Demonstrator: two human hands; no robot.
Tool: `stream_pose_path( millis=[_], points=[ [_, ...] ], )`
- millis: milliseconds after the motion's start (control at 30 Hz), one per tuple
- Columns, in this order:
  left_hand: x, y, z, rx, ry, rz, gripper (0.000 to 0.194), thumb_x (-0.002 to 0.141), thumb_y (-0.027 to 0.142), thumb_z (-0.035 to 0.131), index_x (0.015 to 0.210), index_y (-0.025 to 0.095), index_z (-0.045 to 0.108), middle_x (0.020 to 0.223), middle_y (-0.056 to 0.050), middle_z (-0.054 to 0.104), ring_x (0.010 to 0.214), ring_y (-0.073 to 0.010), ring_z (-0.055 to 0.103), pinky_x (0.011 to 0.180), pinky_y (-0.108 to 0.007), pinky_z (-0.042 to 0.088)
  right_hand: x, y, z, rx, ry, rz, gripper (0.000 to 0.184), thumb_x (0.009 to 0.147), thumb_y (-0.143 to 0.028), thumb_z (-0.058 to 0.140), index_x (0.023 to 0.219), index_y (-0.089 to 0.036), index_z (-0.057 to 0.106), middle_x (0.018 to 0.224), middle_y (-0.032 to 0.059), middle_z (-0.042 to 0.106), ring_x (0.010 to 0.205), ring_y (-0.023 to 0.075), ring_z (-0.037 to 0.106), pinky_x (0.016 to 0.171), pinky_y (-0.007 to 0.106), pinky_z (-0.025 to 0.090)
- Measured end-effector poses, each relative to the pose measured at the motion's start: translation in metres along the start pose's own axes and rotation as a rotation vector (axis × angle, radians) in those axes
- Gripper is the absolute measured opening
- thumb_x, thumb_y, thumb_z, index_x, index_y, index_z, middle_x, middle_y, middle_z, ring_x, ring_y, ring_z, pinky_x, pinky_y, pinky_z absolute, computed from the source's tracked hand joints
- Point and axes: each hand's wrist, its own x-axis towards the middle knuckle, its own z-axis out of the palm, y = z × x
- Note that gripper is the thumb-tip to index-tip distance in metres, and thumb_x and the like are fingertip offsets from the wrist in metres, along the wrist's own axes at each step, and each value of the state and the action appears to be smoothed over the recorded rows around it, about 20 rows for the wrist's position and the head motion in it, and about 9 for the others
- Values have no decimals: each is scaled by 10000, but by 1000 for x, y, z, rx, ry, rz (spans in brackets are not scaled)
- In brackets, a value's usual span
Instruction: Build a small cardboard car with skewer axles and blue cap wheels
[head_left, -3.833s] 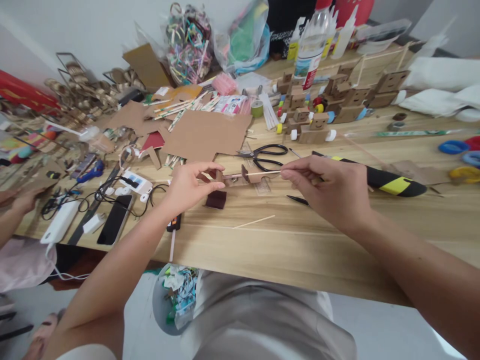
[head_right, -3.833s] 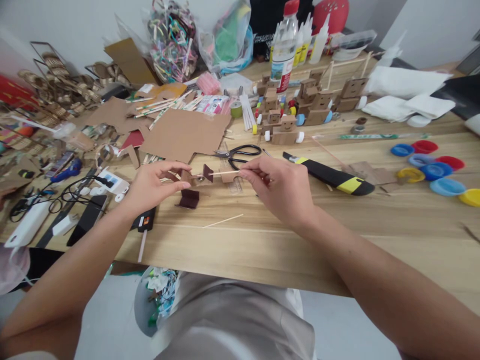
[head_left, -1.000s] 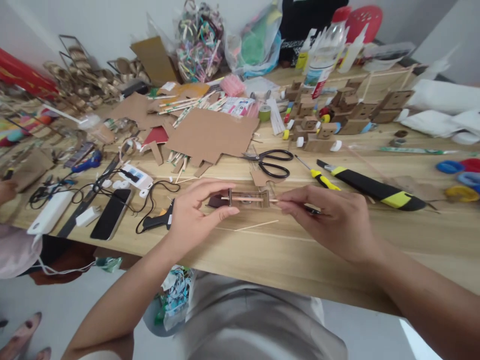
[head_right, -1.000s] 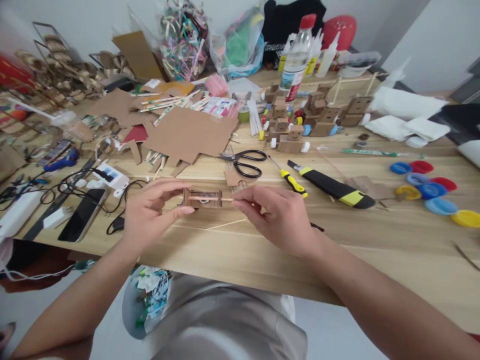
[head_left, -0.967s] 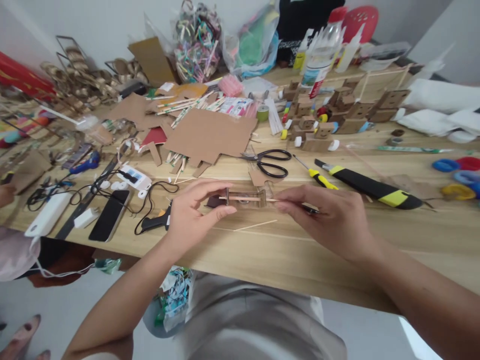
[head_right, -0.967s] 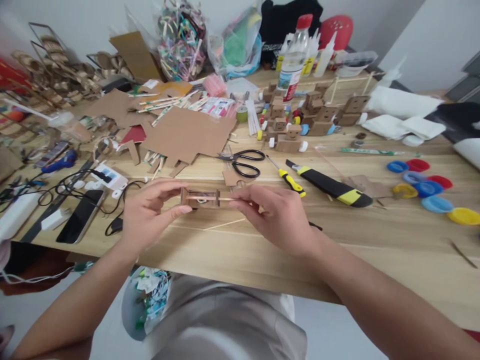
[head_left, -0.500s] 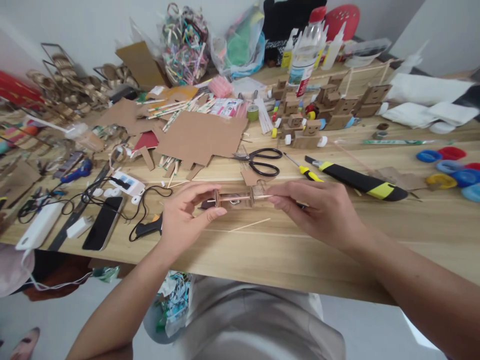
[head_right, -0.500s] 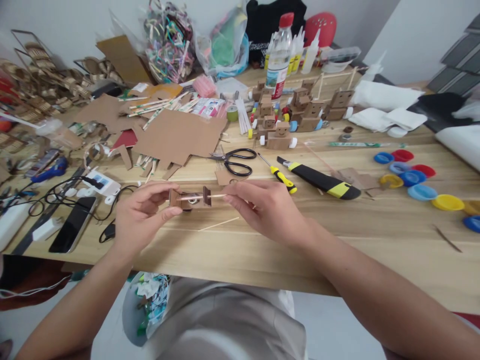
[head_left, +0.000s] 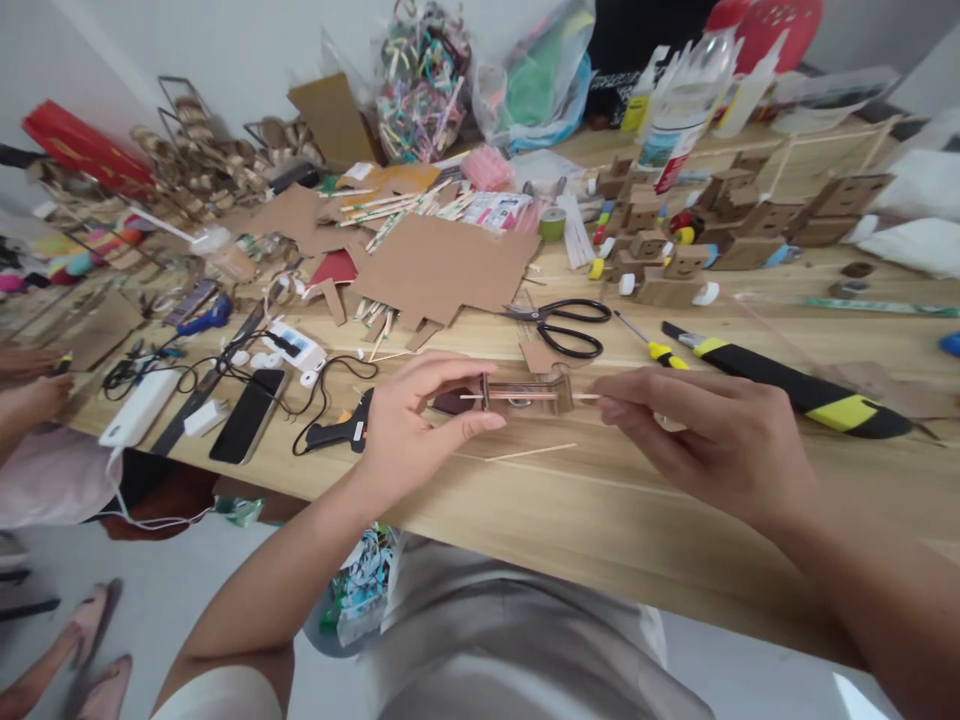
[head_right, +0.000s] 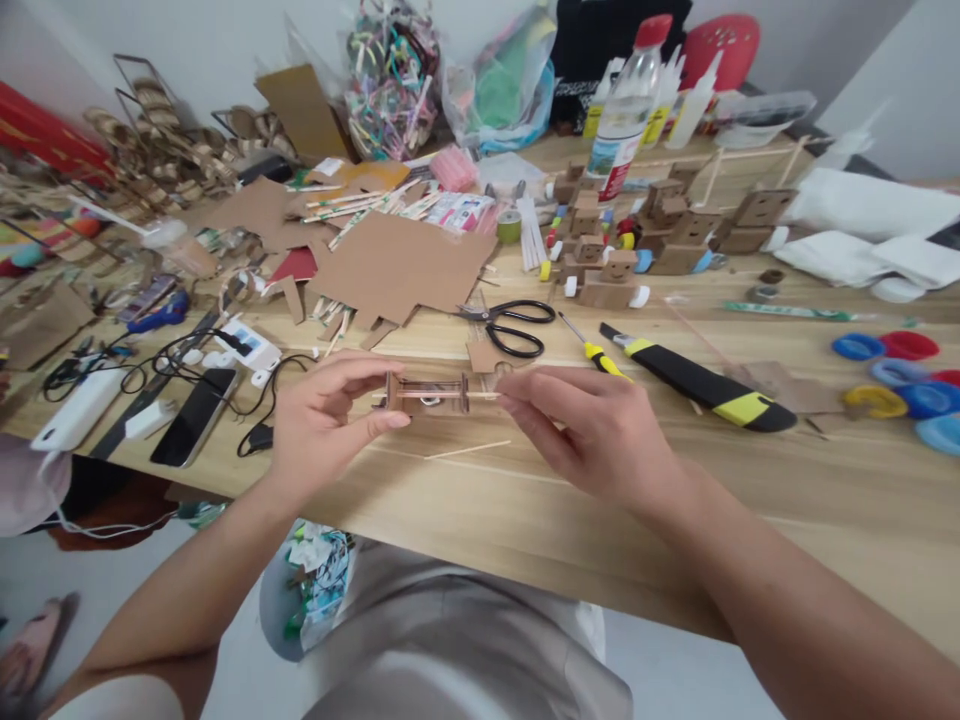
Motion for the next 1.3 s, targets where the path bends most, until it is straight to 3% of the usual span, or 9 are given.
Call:
stream_pose_path(
  millis=[233, 600, 767, 967, 1133, 1300],
  points=[
    [1, 6, -3, -39, -34, 30, 289, 784, 417, 912, 1007, 246, 846, 941, -57, 815, 817, -157, 751, 732, -253, 658, 3, 1, 0, -20, -31, -87, 208, 1040, -97, 512, 1044, -283, 607, 853, 23, 810, 704, 161, 794, 639, 206, 630],
    [-1, 6, 0, -57, -19, -30, 352, 780, 567, 873, 967, 269, 851, 919, -63, 817, 809, -187, 753, 724, -307, 657, 2, 2, 2, 27, -83, -104, 188, 1076, -125, 474, 1052, -273, 588, 702, 4, 743, 570, 125, 716, 566, 178, 552],
    [-2, 4, -2, -22, -35, 5, 336, 797, 539, 870, 1010, 281, 851, 949, -68, 824, 846, -199, 760, 765, -324, 656, -5, 6, 8, 284, -102, 84, 257, 1096, -246, 465, 890, -260, 618, 607, -27, 667, 479, 116, 627, 485, 211, 499],
    [-4, 5, -5, 94, -36, 107, 287, 809, 448, 886, 1045, 290, 843, 983, -65, 831, 900, -207, 767, 837, -347, 646, 8, 0, 5, 511, -325, 337, 568, 1105, -555, 385, 685, -235, 593, 557, 1, 622, 447, 127, 549, 433, 257, 460],
    [-4, 8, -7, 112, -39, 158, 270, 834, 410, 872, 1066, 277, 833, 986, -57, 829, 858, -183, 760, 782, -312, 636, 14, -3, 3, 513, -289, 349, 545, 1073, -611, 451, 710, -236, 605, 544, -10, 611, 420, 114, 523, 396, 245, 425],
    [-3, 9, -6, 65, -71, 73, 297, 779, 402, 917, 1040, 283, 841, 978, -56, 826, 843, -184, 751, 770, -308, 637, 13, -4, 3, 500, -288, 329, 575, 1082, -606, 427, 674, -239, 603, 527, -6, 611, 416, 118, 534, 400, 250, 438]
  ],
)
